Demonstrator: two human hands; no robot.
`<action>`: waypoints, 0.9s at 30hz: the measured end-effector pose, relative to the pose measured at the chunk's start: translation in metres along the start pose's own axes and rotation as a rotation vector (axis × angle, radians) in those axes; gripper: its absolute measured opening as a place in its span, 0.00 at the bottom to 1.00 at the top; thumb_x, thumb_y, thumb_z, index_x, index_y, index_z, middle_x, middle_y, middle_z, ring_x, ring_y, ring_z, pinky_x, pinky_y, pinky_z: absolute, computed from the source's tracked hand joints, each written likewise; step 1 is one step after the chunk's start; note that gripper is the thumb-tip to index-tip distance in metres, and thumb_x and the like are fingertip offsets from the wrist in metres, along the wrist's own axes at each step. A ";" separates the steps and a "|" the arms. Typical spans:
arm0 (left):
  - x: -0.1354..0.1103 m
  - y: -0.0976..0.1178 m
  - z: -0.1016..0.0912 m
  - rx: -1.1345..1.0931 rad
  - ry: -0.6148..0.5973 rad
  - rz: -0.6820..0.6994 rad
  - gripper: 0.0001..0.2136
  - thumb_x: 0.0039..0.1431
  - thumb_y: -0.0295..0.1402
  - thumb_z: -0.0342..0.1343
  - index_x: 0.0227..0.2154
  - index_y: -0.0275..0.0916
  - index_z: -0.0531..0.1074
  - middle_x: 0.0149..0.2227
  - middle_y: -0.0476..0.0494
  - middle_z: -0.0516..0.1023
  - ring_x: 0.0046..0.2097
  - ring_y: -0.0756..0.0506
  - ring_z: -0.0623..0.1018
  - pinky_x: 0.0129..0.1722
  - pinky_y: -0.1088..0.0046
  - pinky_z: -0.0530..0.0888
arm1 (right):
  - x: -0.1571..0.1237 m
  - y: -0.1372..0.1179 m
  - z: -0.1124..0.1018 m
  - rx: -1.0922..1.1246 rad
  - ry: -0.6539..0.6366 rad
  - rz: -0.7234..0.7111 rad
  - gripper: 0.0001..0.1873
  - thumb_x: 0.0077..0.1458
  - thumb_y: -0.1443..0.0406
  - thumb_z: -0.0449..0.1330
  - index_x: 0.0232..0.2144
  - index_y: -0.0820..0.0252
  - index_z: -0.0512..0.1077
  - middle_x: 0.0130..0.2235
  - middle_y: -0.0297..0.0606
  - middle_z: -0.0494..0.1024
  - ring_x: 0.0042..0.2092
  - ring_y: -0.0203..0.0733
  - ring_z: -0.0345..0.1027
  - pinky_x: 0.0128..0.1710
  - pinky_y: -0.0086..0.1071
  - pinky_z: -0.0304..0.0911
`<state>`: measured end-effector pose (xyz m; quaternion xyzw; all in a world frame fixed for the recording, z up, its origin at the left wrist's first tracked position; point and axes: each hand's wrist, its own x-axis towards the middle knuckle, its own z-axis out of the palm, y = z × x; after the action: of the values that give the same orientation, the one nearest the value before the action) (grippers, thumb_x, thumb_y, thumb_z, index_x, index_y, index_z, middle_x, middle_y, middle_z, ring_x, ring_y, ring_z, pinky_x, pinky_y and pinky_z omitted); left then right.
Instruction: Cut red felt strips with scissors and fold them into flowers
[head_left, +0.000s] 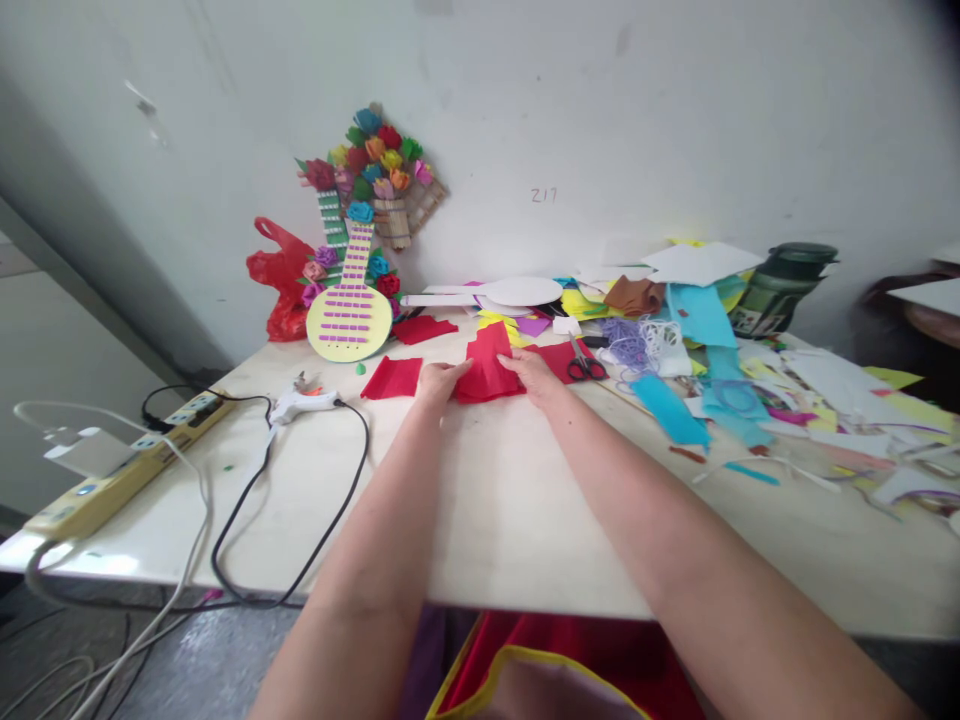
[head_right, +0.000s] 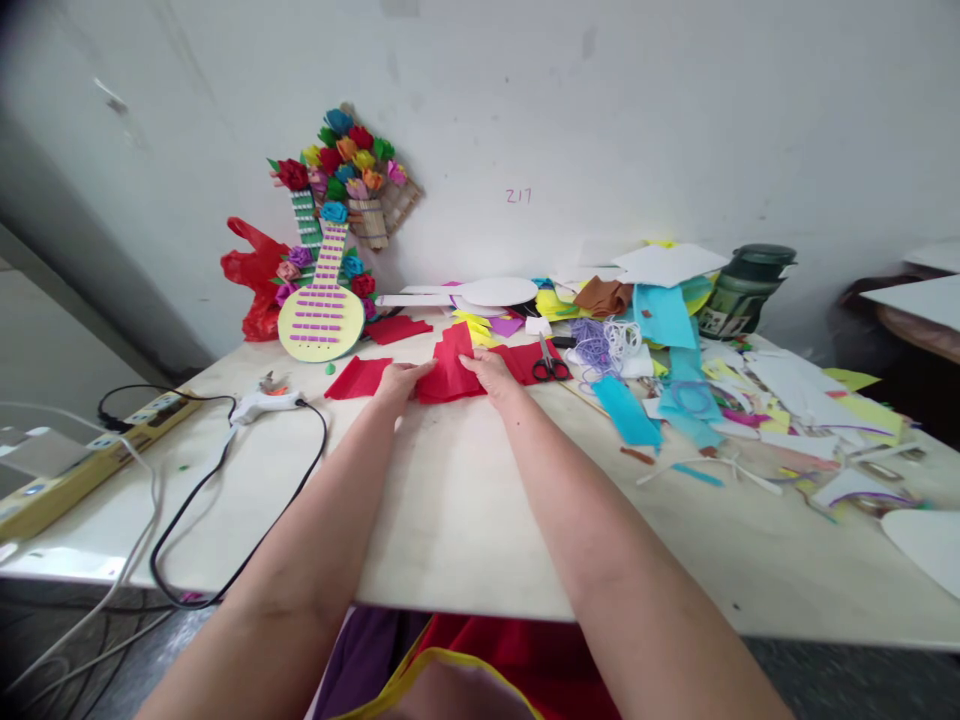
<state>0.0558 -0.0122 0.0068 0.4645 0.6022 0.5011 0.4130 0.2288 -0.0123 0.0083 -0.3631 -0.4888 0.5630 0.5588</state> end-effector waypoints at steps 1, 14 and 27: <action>0.001 0.000 0.001 0.030 0.024 -0.002 0.15 0.29 0.39 0.65 0.17 0.36 0.68 0.13 0.51 0.64 0.19 0.51 0.66 0.18 0.77 0.60 | 0.000 0.000 0.000 -0.009 0.004 0.002 0.18 0.36 0.62 0.65 0.34 0.61 0.74 0.36 0.36 0.78 0.43 0.42 0.69 0.47 0.37 0.61; -0.006 0.000 -0.004 -0.049 0.015 0.084 0.11 0.30 0.31 0.64 0.16 0.35 0.66 0.14 0.52 0.65 0.19 0.54 0.64 0.20 0.78 0.61 | 0.008 0.012 0.000 -0.305 0.274 -0.031 0.10 0.35 0.61 0.62 0.22 0.62 0.71 0.23 0.31 0.73 0.30 0.39 0.68 0.34 0.33 0.63; -0.012 0.002 -0.008 -0.275 -0.156 0.074 0.21 0.32 0.23 0.60 0.35 0.35 0.66 0.20 0.50 0.71 0.23 0.50 0.72 0.25 0.75 0.67 | 0.010 0.016 0.000 -0.414 0.306 -0.094 0.12 0.38 0.60 0.59 0.25 0.64 0.71 0.27 0.34 0.73 0.32 0.39 0.66 0.37 0.34 0.62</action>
<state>0.0515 -0.0255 0.0102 0.4626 0.4764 0.5562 0.4996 0.2228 -0.0009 -0.0060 -0.5277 -0.5196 0.3629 0.5655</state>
